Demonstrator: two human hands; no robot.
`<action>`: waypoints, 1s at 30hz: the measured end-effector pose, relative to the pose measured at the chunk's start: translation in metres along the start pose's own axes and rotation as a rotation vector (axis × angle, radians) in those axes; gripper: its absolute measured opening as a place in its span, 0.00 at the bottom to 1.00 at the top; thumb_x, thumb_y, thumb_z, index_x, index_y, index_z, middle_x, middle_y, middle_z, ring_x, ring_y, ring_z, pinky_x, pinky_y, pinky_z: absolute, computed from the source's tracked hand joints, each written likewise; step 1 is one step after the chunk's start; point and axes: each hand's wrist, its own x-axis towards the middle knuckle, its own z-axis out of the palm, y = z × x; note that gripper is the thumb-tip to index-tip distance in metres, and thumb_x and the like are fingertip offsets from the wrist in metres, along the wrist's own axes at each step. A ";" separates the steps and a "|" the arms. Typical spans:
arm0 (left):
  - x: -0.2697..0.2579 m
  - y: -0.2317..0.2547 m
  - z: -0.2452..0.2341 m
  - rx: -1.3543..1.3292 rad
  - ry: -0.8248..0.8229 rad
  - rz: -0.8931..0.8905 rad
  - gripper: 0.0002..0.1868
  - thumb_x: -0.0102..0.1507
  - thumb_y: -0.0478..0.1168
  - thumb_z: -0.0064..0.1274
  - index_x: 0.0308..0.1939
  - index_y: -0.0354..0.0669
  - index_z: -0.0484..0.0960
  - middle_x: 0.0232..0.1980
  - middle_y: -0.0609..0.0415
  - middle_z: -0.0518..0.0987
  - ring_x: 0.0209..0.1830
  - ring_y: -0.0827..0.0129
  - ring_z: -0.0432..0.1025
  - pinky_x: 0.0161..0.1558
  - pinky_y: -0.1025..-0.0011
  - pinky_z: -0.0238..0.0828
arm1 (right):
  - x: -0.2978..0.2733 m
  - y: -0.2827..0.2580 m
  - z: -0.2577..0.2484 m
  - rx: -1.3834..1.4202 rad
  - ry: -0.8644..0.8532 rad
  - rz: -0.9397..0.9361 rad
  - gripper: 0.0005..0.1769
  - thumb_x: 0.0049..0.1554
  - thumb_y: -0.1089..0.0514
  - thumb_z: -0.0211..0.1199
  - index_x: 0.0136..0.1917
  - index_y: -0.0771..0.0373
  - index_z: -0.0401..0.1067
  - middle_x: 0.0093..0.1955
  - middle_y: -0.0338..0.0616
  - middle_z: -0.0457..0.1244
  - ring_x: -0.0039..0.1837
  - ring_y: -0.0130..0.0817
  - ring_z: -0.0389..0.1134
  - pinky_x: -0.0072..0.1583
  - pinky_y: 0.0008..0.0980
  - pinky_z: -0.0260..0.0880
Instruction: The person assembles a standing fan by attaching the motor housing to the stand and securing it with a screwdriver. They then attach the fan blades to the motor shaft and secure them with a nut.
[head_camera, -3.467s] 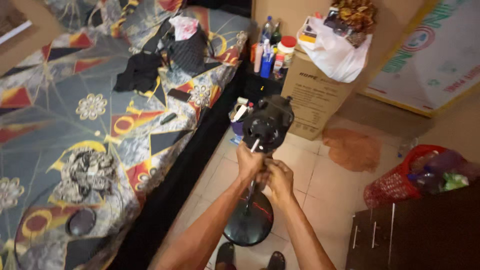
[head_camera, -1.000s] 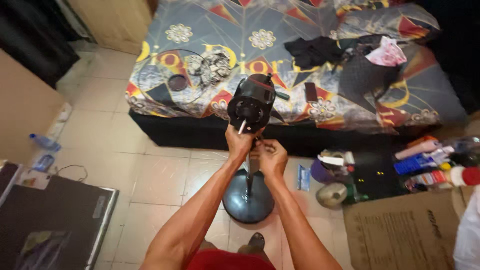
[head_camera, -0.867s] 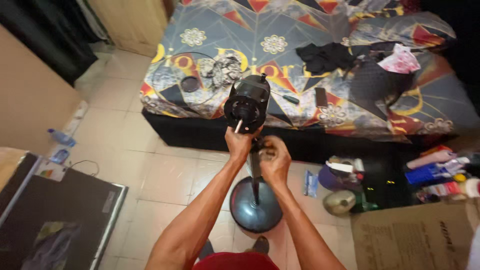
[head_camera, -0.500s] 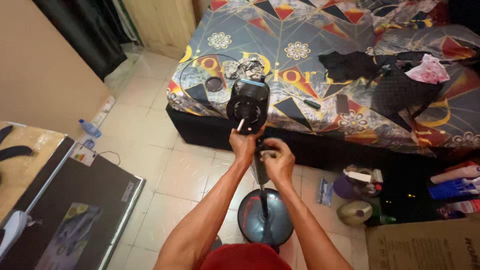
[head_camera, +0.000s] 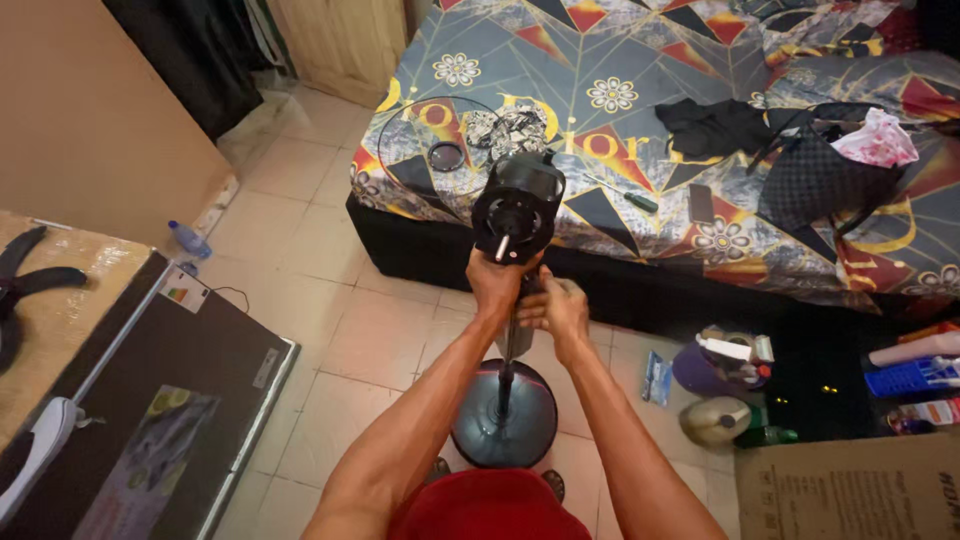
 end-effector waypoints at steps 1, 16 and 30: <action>0.003 0.000 -0.002 0.001 -0.004 -0.011 0.27 0.44 0.42 0.78 0.42 0.37 0.83 0.39 0.52 0.86 0.36 0.70 0.79 0.39 0.69 0.76 | 0.005 -0.001 0.003 0.062 -0.069 0.104 0.19 0.61 0.47 0.61 0.50 0.67 0.72 0.38 0.58 0.69 0.34 0.42 0.73 0.35 0.37 0.73; 0.034 -0.015 -0.022 -0.058 0.068 0.014 0.29 0.46 0.37 0.76 0.48 0.36 0.82 0.45 0.52 0.86 0.43 0.70 0.79 0.43 0.69 0.78 | 0.043 0.025 0.033 -0.095 -0.273 -0.354 0.16 0.53 0.63 0.69 0.50 0.71 0.67 0.39 0.53 0.70 0.38 0.37 0.74 0.39 0.36 0.78; 0.032 -0.033 -0.022 0.002 0.398 0.014 0.30 0.48 0.36 0.77 0.52 0.33 0.83 0.47 0.49 0.87 0.43 0.68 0.80 0.47 0.69 0.78 | 0.072 0.014 0.027 -0.329 -0.534 -0.436 0.13 0.53 0.69 0.59 0.53 0.71 0.69 0.40 0.48 0.69 0.37 0.35 0.74 0.38 0.33 0.78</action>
